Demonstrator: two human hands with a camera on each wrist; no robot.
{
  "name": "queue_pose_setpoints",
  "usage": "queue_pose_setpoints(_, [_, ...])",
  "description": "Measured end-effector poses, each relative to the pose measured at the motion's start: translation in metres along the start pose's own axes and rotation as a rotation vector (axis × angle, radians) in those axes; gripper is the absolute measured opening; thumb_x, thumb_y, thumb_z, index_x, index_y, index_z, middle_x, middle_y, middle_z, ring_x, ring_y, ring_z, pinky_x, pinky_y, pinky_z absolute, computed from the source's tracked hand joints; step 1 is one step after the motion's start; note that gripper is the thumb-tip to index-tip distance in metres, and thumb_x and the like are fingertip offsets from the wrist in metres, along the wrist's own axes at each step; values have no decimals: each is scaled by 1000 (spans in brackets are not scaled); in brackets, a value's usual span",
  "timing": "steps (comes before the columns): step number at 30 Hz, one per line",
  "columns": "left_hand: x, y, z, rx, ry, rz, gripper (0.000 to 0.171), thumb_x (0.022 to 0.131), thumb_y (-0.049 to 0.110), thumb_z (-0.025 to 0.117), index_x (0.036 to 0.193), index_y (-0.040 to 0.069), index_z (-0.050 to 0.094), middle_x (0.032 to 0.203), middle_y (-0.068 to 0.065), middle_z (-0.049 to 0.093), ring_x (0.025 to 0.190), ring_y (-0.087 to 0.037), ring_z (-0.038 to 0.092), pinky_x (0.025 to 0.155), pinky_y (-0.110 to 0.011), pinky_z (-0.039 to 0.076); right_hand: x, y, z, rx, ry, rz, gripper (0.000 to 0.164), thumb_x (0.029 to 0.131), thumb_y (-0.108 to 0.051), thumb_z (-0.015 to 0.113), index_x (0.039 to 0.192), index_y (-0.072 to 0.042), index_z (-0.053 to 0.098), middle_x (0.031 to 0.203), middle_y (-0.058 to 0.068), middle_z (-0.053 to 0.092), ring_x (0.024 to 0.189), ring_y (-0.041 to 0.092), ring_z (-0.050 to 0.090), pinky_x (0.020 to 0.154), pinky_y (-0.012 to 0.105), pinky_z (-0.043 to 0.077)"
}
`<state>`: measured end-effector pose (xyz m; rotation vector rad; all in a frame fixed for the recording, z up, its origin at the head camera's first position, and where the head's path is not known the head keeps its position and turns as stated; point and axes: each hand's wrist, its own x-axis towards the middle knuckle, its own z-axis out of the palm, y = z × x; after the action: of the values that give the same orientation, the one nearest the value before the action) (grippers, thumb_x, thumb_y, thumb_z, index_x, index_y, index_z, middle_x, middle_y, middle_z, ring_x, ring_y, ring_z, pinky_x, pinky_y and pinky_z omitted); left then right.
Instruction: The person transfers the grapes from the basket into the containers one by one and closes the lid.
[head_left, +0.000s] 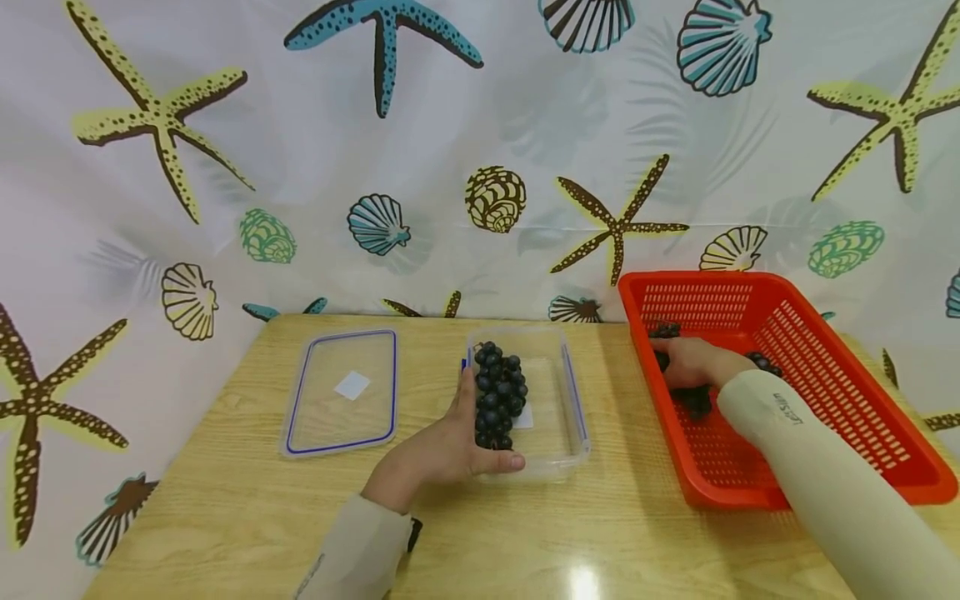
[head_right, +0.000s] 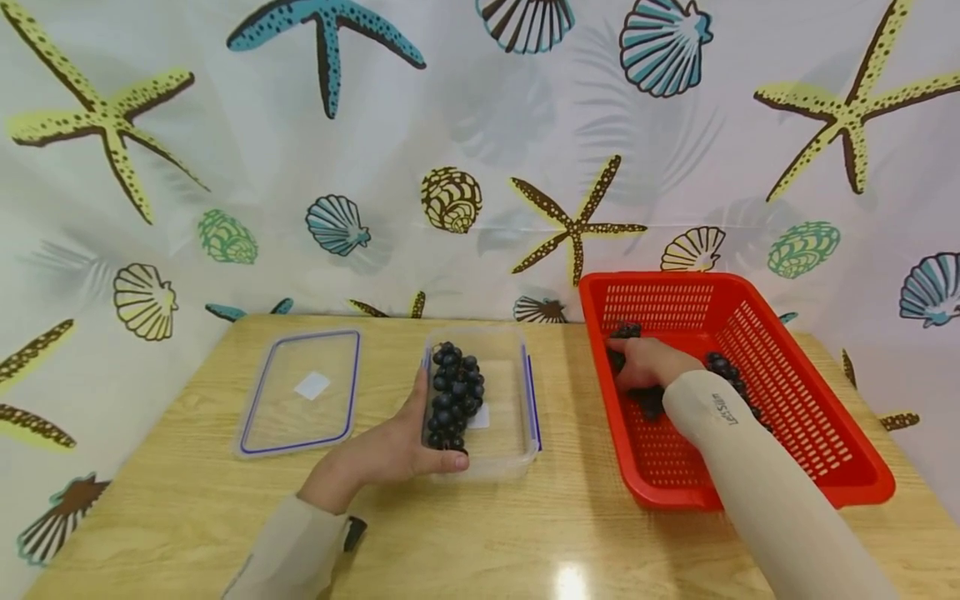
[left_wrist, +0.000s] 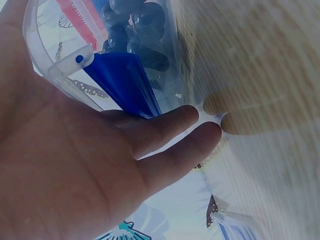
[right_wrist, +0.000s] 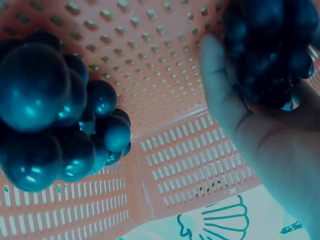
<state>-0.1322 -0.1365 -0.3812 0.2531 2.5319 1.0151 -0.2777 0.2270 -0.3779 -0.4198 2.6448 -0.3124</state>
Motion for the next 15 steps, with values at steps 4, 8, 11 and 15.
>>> queue_pose_setpoints(4, [0,0,0,-4,-4,8,137,81,60,78,156,19,-29,165,-18,-12,144,-44,30,111,-54,34,0,1,1,2,8,-9,93,86,-35,78,159,-5,30,141,34,50,122,47,53,98,53,46])
queue_pose_setpoints(8, [0,-1,0,-12,-5,19,136,82,60,78,156,19,-29,165,-18,-13,144,-44,31,111,-53,34,-3,1,-3,8,25,13,97,83,-33,80,159,-3,27,147,43,33,116,46,54,97,53,47])
queue_pose_setpoints(11, [0,-2,0,-11,-1,21,136,82,60,78,156,19,-29,165,-18,-12,141,-43,36,109,-53,37,-6,-1,-6,20,26,14,103,84,-34,79,160,-1,17,148,45,30,108,42,57,93,52,48])
queue_pose_setpoints(15, [-1,-3,-1,-10,4,17,137,81,61,78,156,20,-29,165,-19,-11,139,-44,38,108,-53,38,-9,-5,-12,37,22,1,108,85,-29,79,161,0,7,142,40,43,103,38,60,88,49,50])
